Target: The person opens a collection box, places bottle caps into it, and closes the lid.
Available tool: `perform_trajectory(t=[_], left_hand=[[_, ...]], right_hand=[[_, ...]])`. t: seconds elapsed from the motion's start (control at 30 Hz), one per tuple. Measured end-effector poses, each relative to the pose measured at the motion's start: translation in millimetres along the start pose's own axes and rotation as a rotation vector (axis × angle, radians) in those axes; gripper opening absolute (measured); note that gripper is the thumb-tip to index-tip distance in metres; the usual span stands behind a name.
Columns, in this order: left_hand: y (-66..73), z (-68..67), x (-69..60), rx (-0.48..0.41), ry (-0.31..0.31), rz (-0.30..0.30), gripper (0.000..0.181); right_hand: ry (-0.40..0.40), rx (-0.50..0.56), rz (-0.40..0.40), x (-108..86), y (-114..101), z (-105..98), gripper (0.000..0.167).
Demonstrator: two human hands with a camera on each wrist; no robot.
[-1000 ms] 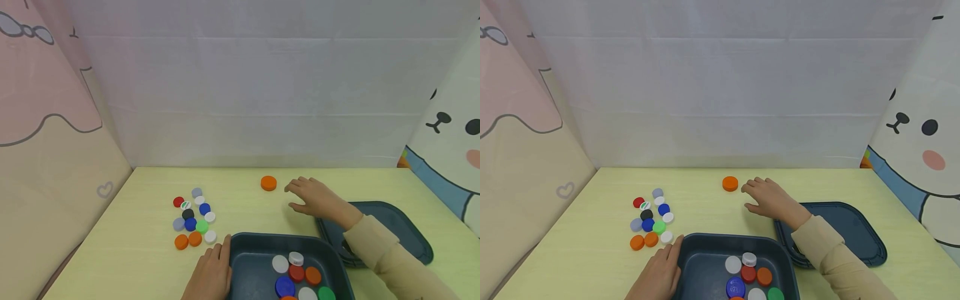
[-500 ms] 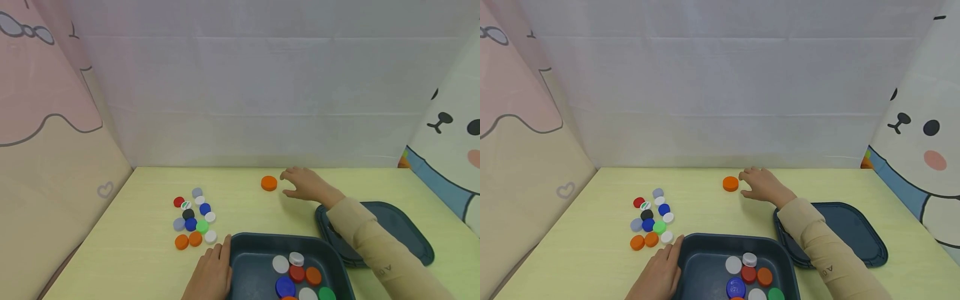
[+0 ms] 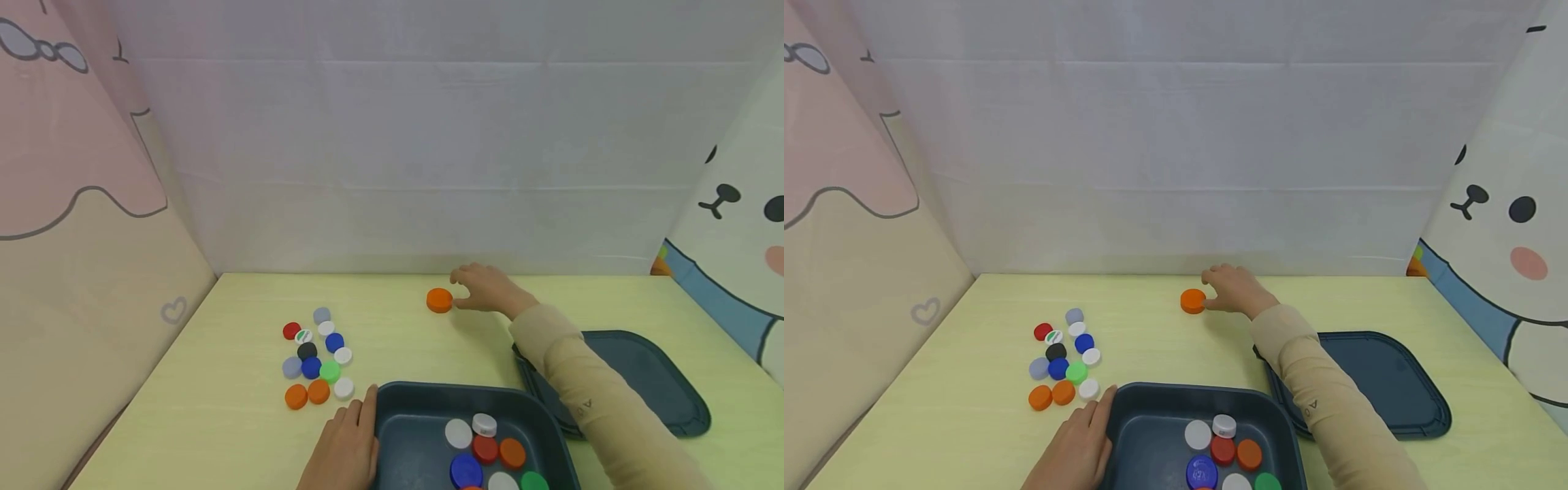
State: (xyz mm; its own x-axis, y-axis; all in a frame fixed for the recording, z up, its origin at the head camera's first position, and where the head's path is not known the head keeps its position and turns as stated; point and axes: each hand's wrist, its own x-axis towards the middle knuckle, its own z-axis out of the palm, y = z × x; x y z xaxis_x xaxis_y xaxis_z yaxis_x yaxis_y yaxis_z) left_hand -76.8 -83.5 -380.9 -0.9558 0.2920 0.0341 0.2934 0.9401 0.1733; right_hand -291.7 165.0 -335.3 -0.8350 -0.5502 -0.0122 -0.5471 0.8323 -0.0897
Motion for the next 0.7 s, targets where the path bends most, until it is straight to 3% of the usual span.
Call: perform_trajectory(t=[0.7], left_hand=[[-2.3,0.0,-0.6,0.006,-0.007,0.002,0.059]], right_hand=[[-0.071,0.021,0.107,28.4,5.2,35.5,0.052]])
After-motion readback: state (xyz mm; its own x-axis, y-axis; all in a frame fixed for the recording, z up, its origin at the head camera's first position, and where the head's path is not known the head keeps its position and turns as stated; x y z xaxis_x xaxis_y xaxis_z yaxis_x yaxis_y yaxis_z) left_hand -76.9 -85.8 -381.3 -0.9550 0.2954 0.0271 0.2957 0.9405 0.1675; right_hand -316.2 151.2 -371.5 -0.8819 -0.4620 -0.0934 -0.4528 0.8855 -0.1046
